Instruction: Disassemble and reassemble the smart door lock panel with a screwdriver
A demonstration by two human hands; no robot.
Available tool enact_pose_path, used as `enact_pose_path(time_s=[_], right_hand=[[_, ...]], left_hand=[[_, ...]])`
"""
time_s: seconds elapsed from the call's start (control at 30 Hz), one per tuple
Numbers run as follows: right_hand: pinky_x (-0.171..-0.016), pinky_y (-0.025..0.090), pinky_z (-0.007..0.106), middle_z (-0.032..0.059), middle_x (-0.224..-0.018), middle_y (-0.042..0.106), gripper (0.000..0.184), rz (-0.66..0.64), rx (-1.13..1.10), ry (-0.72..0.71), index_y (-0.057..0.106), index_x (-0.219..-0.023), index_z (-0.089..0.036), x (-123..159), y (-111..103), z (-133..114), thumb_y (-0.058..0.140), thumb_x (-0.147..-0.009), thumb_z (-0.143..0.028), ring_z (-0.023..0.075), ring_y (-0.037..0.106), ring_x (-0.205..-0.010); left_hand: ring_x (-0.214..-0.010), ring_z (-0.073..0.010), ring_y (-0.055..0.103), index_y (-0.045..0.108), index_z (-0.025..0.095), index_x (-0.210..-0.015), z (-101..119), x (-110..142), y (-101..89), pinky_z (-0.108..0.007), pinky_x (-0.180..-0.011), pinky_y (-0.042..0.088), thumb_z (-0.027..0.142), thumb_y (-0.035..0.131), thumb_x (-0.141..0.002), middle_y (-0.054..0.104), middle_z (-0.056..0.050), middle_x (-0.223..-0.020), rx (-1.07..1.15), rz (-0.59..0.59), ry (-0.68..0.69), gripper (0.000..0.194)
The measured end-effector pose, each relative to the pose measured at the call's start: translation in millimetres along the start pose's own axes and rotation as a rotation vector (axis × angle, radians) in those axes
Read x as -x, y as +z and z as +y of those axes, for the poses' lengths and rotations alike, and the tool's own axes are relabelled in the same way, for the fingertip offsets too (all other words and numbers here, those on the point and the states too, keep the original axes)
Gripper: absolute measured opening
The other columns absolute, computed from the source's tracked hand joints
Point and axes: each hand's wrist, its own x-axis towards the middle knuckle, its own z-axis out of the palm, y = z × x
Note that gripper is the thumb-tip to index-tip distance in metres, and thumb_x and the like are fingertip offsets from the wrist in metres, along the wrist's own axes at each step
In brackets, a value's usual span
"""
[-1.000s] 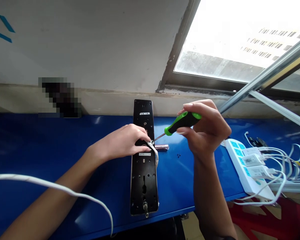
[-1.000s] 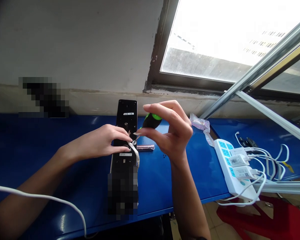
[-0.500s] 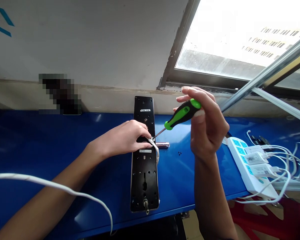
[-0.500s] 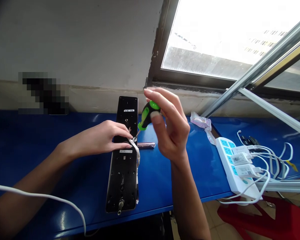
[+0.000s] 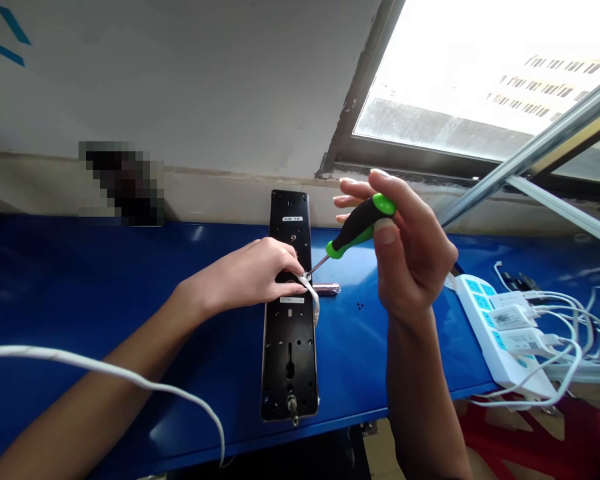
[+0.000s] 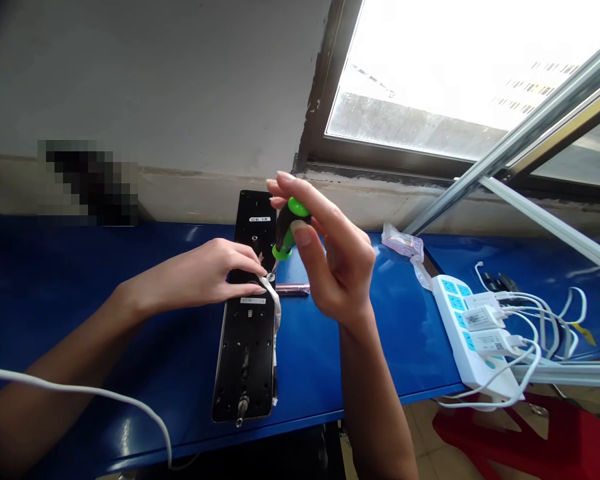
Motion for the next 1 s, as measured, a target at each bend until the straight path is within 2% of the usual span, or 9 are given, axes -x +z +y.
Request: enact_pose_path(time_s=[0.13, 0.27, 0.5, 0.67, 0.77, 0.8, 0.87, 0.93, 1.0], right_hand=[[-0.081, 0.070, 0.047, 0.0008, -0.117, 0.076, 0.046, -0.004, -0.069, -0.095, 0.067, -0.133, -0.036, -1.9, 1.3, 0.3, 0.068, -0.092, -0.015, 0.0260, 0.078, -0.101], [-0.077, 0.070, 0.047, 0.0015, -0.116, 0.075, 0.044, 0.007, -0.025, -0.130, 0.066, -0.131, -0.035, -3.4, 2.5, 3.1, 0.070, -0.091, -0.017, 0.0258, 0.077, -0.097], [-0.078, 0.070, 0.040, 0.0028, -0.132, 0.065, 0.064, -0.040, -0.009, 0.035, 0.043, -0.146, -0.044, 11.1, 9.5, 12.7, 0.070, -0.092, -0.023, 0.0226, 0.077, -0.094], [-0.067, 0.069, 0.035, 0.0052, -0.158, 0.039, 0.058, 0.217, 0.011, -0.016, 0.045, -0.142, -0.040, 17.4, 2.7, 22.7, 0.070, -0.091, -0.028, 0.0158, 0.075, -0.083], [-0.058, 0.065, 0.028, 0.0033, -0.158, 0.042, 0.050, 0.310, 0.000, 0.012, 0.050, -0.138, -0.040, 18.7, -15.2, 35.0, 0.068, -0.093, -0.025, 0.0115, 0.073, -0.077], [-0.056, 0.064, 0.027, 0.0025, -0.152, 0.049, 0.047, 0.298, -0.007, 0.044, 0.050, -0.137, -0.040, 20.5, -22.6, 40.5, 0.065, -0.095, -0.026, 0.0112, 0.072, -0.074], [-0.055, 0.064, 0.027, 0.0000, -0.114, 0.070, 0.049, 0.155, -0.005, 0.145, 0.050, -0.138, -0.038, 26.4, -37.2, 52.4, 0.069, -0.094, -0.033, 0.0141, 0.073, -0.071], [-0.050, 0.063, 0.027, -0.0053, -0.081, 0.068, 0.056, 0.066, 0.022, 0.268, 0.051, -0.138, -0.035, 34.3, -49.2, 63.0, 0.076, -0.088, -0.039, 0.0164, 0.072, -0.065], [-0.054, 0.066, 0.029, -0.0045, -0.080, 0.067, 0.055, -0.013, 0.038, 0.448, 0.054, -0.137, -0.033, 41.6, -57.2, 71.0, 0.076, -0.087, -0.042, 0.0177, 0.074, -0.067]], left_hand=[[-0.087, -0.0174, 0.071, 0.084, 0.026, -0.104, 1.2, 1.1, -0.7, -0.030, -0.081, 0.055, 0.036, 0.070, -0.096, 0.077, -0.003, -0.104, 0.028, -0.007, 0.003, 0.019], [-0.088, -0.0170, 0.071, 0.084, 0.027, -0.103, 3.9, 0.8, -1.7, -0.029, -0.081, 0.054, 0.035, 0.071, -0.096, 0.077, -0.002, -0.104, 0.021, -0.023, -0.014, 0.017], [-0.092, -0.0189, 0.072, 0.082, 0.026, -0.110, 4.7, 1.2, -3.4, -0.030, -0.080, 0.054, 0.039, 0.069, -0.097, 0.077, -0.003, -0.108, -0.045, -0.050, -0.015, 0.023], [-0.105, -0.0225, 0.070, 0.079, 0.019, -0.117, 10.0, -0.9, 2.0, -0.035, -0.091, 0.056, 0.037, 0.065, -0.100, 0.074, -0.008, -0.120, -0.157, 0.101, 0.043, 0.028], [-0.116, -0.0236, 0.064, 0.077, 0.016, -0.120, 15.4, -6.4, 12.0, -0.037, -0.099, 0.055, 0.034, 0.062, -0.103, 0.073, -0.009, -0.122, -0.168, 0.173, 0.161, 0.029], [-0.119, -0.0242, 0.062, 0.076, 0.015, -0.121, 16.6, -8.8, 16.5, -0.038, -0.102, 0.055, 0.033, 0.060, -0.103, 0.073, -0.010, -0.123, -0.174, 0.177, 0.199, 0.030], [-0.124, -0.0261, 0.060, 0.076, 0.015, -0.121, 17.4, -14.0, 27.1, -0.041, -0.106, 0.054, 0.032, 0.058, -0.104, 0.073, -0.011, -0.122, -0.194, 0.169, 0.260, 0.030], [-0.128, -0.0286, 0.058, 0.076, 0.016, -0.120, 16.6, -18.8, 38.6, -0.045, -0.108, 0.054, 0.032, 0.057, -0.105, 0.074, -0.011, -0.121, -0.226, 0.163, 0.308, 0.029], [-0.130, -0.0315, 0.058, 0.076, 0.016, -0.121, 15.2, -22.4, 49.4, -0.049, -0.107, 0.054, 0.030, 0.057, -0.104, 0.075, -0.011, -0.119, -0.262, 0.155, 0.349, 0.029]])
